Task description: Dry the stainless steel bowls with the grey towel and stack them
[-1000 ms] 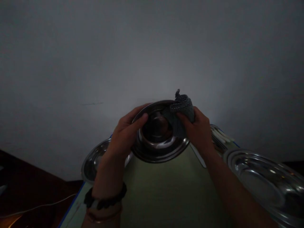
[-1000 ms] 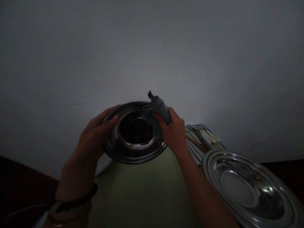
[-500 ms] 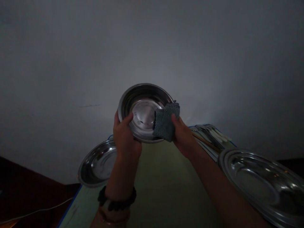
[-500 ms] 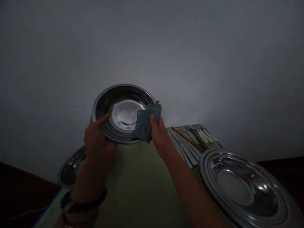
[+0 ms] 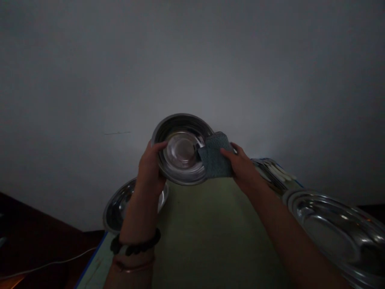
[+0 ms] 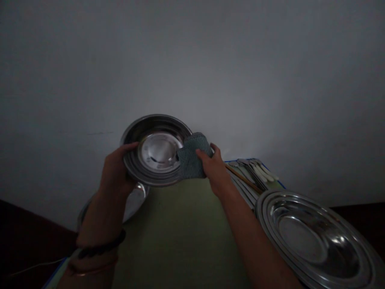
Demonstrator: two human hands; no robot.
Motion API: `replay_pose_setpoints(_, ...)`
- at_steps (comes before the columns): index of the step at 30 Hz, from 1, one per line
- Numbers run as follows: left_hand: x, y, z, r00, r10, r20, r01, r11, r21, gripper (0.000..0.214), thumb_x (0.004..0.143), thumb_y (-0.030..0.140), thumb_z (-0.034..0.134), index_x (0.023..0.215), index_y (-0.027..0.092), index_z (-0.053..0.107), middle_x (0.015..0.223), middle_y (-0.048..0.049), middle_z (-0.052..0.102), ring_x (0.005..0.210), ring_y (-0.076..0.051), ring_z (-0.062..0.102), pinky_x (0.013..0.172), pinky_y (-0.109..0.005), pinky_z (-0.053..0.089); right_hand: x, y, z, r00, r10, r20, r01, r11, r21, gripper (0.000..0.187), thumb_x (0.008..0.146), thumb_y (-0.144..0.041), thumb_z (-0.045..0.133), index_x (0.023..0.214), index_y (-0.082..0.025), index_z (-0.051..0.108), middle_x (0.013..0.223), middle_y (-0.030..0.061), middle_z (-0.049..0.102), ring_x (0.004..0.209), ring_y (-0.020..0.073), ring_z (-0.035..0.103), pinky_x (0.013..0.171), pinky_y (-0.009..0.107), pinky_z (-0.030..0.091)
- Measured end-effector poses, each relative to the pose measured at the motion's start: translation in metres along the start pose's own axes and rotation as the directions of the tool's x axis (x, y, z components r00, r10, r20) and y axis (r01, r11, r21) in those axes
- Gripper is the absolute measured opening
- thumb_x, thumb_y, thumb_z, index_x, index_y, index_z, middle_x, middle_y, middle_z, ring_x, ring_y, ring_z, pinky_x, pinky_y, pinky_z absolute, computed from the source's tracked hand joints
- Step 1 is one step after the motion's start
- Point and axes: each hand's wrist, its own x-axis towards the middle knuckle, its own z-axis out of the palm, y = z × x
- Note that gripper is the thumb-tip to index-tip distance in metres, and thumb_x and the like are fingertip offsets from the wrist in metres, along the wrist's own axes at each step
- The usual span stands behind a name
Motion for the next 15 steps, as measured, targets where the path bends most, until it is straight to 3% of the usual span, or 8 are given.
replay_pose_setpoints(4,0.000,0.000,-0.005,0.992,-0.025,0.121,0.003,0.984,0.180,0.035,0.066,0.019,0.069,0.101,0.021,0.064,0.084,-0.0008,0.071,0.069,-0.016,0.066,0.059,-0.026,0.054,0.008,-0.014,-0.015,0.997,0.055,0.062,-0.060,0.995,0.078,0.029,0.076,-0.029,0.040,0.091,-0.019,0.062,0.076,0.0080,0.069,0.077,0.0261,0.067,0.068,0.041,0.055)
replay_pose_setpoints(7,-0.002,-0.004,-0.004,0.982,-0.108,0.154,0.072,0.972,0.223,0.034,0.067,0.020,0.069,0.101,0.020,0.064,0.086,-0.0023,0.071,0.067,-0.016,0.066,0.058,-0.026,0.054,0.007,-0.022,-0.025,0.986,0.008,0.169,-0.013,0.999,0.032,0.027,0.073,-0.026,0.039,0.082,-0.020,0.063,0.065,0.0065,0.067,0.073,0.0264,0.067,0.068,0.042,0.054)
replay_pose_setpoints(11,-0.002,-0.014,-0.001,0.950,-0.192,0.247,0.142,0.968,0.207,0.031,0.073,0.023,0.066,0.104,0.019,0.064,0.088,-0.0046,0.072,0.070,-0.018,0.068,0.059,-0.027,0.054,-0.003,-0.029,-0.028,0.962,-0.057,0.267,0.064,0.998,-0.018,0.026,0.075,-0.027,0.043,0.088,-0.019,0.065,0.066,0.0053,0.066,0.071,0.0246,0.066,0.066,0.040,0.054)
replay_pose_setpoints(15,-0.001,-0.020,-0.001,0.900,-0.275,0.339,0.227,0.958,0.174,0.029,0.077,0.025,0.065,0.104,0.018,0.066,0.089,-0.0068,0.073,0.068,-0.017,0.068,0.062,-0.029,0.055,-0.011,-0.029,-0.026,0.933,-0.053,0.357,0.095,0.990,-0.100,0.037,0.075,-0.034,0.055,0.109,-0.021,0.058,0.081,0.0052,0.069,0.072,0.0225,0.065,0.065,0.038,0.054)
